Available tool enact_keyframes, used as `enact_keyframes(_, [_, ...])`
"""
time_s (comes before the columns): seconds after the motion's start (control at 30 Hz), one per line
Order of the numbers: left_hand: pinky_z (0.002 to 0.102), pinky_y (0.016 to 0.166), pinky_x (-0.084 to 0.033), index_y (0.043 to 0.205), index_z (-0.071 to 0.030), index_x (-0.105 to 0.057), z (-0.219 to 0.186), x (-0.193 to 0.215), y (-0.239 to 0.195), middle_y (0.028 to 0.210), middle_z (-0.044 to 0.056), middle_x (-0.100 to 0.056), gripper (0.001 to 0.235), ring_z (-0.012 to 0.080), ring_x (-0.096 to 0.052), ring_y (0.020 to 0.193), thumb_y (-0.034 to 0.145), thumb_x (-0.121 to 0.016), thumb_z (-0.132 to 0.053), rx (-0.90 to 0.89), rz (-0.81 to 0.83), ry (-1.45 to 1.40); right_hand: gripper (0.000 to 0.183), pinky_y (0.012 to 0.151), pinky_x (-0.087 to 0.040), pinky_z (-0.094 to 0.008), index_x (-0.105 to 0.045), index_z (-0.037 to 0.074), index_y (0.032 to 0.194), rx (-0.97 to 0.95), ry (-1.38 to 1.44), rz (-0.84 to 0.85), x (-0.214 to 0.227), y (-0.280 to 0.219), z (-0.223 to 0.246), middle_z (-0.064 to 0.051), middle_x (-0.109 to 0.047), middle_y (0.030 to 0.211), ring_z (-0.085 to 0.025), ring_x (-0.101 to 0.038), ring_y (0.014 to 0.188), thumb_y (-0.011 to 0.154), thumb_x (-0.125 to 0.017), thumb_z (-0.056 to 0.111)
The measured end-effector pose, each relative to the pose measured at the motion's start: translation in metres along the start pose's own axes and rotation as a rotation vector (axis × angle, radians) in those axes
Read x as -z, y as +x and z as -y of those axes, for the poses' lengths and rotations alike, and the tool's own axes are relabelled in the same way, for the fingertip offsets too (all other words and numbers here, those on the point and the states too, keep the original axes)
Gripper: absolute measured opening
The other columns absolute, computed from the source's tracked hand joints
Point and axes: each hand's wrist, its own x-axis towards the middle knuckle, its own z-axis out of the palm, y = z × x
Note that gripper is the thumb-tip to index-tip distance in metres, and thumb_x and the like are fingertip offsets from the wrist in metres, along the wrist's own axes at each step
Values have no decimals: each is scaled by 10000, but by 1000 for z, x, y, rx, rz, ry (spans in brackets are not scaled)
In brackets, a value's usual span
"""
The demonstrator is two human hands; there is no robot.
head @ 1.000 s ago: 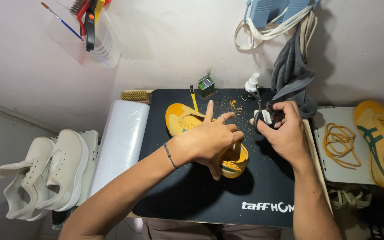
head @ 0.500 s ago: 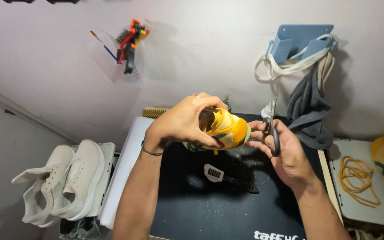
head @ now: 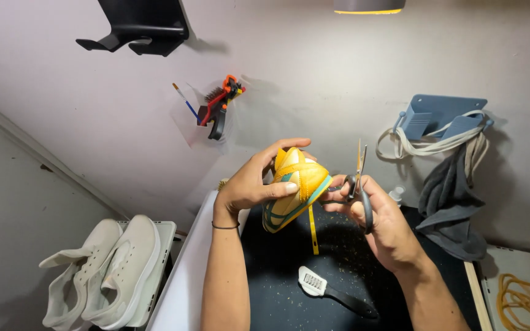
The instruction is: The person uses scissors to trim the yellow rubber outsole of a yellow and teal sneaker, then uses a white brush to scrub the upper and sole. The person continues trimming the outsole and uses a small yellow tool to scrape debris from the shoe's surface.
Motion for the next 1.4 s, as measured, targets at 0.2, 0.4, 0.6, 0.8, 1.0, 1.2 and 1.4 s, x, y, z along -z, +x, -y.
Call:
enact_keyframes(0.2, [449,907,-314,1086,-32,-314,6,6,3,1120,220,-494,430,301,-470,1018,788,-521,-260,-56,-94,-29,403,826,-435,-429,-431,-11,899,50,-21,7,-5,18,-6,-168,-477,1035,-263,-531,941,704,-577,310])
enact_keyframes(0.4, [368,875,-363,929,-22,-451,-1,3,11,948,152,-564,234,188,-496,910,827,-468,-232,-99,-225,-19,402,815,-444,-423,-430,-18,901,58,-19,24,-7,29,-5,-174,-471,1030,-259,-534,929,712,-561,312])
enact_keyframes(0.6, [329,825,-367,793,-1,-524,25,9,22,822,103,-442,275,161,-434,814,864,-413,-242,-172,-387,197,370,803,-450,-416,-426,-23,900,77,2,39,-6,35,-9,-181,-463,1032,-263,-541,920,726,-553,278])
enact_keyframes(0.8, [205,475,-216,605,-141,-268,20,-8,29,574,-81,-234,305,39,-220,536,866,-369,-262,-70,-523,142,360,802,-471,-326,-444,29,906,16,-94,94,-2,36,1,-101,-450,1030,-215,-563,886,715,-584,301])
enact_keyframes(1.0, [199,450,-174,576,-159,-238,15,-9,30,554,-87,-210,332,34,-193,512,854,-396,-246,-50,-500,20,304,797,-469,-256,-456,26,934,28,-388,-9,12,34,10,-114,-506,1014,-202,-602,880,663,-590,-7])
enact_keyframes(1.2, [185,429,-205,573,-144,-291,1,-12,27,551,-81,-262,310,26,-241,497,843,-405,-248,-13,-432,-129,395,698,-354,-258,-448,8,858,430,-1199,-147,25,30,29,-113,-473,886,-190,-433,750,590,-722,101])
enact_keyframes(1.4, [173,396,-236,600,-110,-389,-13,-15,23,523,-67,-337,276,21,-303,458,838,-412,-249,38,-353,-294,415,809,-391,-350,-473,-41,854,690,-1342,-61,27,24,42,-184,-497,917,-280,-480,854,611,-763,130])
